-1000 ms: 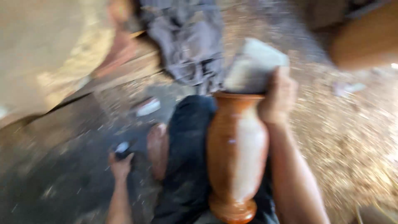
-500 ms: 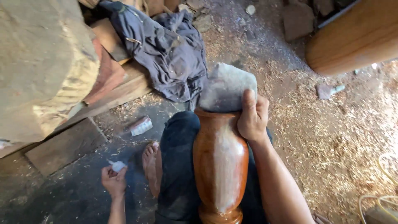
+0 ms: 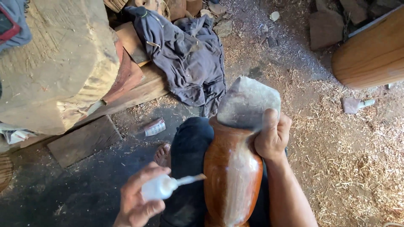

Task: Applying a liquid finish and sanding a wooden vase by hand in a workshop.

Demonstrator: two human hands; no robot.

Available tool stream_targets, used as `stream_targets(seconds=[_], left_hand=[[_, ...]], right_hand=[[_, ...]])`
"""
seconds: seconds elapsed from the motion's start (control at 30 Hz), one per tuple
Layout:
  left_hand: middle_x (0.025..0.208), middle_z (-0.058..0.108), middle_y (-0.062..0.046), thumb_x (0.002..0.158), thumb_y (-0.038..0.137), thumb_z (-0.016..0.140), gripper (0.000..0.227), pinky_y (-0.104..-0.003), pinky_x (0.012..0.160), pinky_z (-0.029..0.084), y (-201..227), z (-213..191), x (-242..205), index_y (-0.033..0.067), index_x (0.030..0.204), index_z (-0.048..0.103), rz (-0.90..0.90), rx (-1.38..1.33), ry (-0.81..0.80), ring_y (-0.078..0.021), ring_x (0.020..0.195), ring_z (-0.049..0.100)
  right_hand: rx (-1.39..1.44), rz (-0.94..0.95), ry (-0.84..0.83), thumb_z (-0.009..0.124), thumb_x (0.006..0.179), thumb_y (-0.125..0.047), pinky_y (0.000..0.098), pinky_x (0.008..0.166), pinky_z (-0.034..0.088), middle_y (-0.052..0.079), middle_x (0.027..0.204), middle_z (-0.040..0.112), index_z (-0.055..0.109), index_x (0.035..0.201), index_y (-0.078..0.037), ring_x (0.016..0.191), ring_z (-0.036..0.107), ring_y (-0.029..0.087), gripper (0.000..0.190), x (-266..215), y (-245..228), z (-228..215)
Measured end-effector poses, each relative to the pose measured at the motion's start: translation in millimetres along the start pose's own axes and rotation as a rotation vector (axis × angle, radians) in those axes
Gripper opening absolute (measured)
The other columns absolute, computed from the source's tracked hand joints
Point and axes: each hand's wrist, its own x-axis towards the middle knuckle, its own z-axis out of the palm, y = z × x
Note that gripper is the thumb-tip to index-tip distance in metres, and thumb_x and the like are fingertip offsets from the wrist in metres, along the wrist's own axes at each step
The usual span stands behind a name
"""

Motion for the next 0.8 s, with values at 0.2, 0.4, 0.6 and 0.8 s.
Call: stream_targets(seconds=[0.2,0.4,0.6,0.8], left_hand=[[0.099,0.077,-0.015,0.080,0.032,0.077,0.051,-0.026,0.062,0.060,45.8,33.9,30.3,-0.0018,0.116,0.065,0.157,0.057,-0.106,-0.0165,0.067,0.073],[0.089,0.079,-0.015,0.078,0.028,0.075,0.043,-0.027,0.057,0.059,66.3,48.1,44.2,-0.0029,0.106,0.067,0.178,0.186,-0.145,-0.0156,0.058,0.069],[0.092,0.079,-0.014,0.075,0.023,0.076,0.041,-0.028,0.063,0.060,69.9,52.1,45.3,-0.0032,0.106,0.069,0.162,0.251,-0.143,-0.0165,0.060,0.071],[0.076,0.074,-0.008,0.078,0.024,0.073,0.040,-0.023,0.050,0.054,71.0,52.6,44.5,-0.0021,0.108,0.067,0.141,0.244,-0.153,-0.0108,0.051,0.062]], right_hand=[[-0.014,0.023,0.013,0.043,0.111,-0.038,0.0244,0.050,0.028,-0.006,0.061,0.041,0.045,0.067,-0.009,0.055,0.031,0.005,0.052,-3.1,-4.0,1.2],[-0.014,-0.014,-0.013,0.043,0.111,-0.036,0.0251,0.048,0.028,-0.006,0.059,0.041,0.045,0.068,-0.011,0.052,0.032,0.006,0.050,-0.2,-6.7,2.7],[-0.029,-0.022,-0.016,0.044,0.111,-0.033,0.0256,0.047,0.027,-0.006,0.058,0.041,0.044,0.067,-0.011,0.051,0.031,0.006,0.050,-0.5,-12.1,4.1],[-0.063,-0.033,-0.021,0.044,0.111,-0.027,0.0271,0.048,0.029,-0.003,0.060,0.043,0.045,0.069,-0.008,0.051,0.033,0.008,0.046,-0.4,-23.4,7.1]])
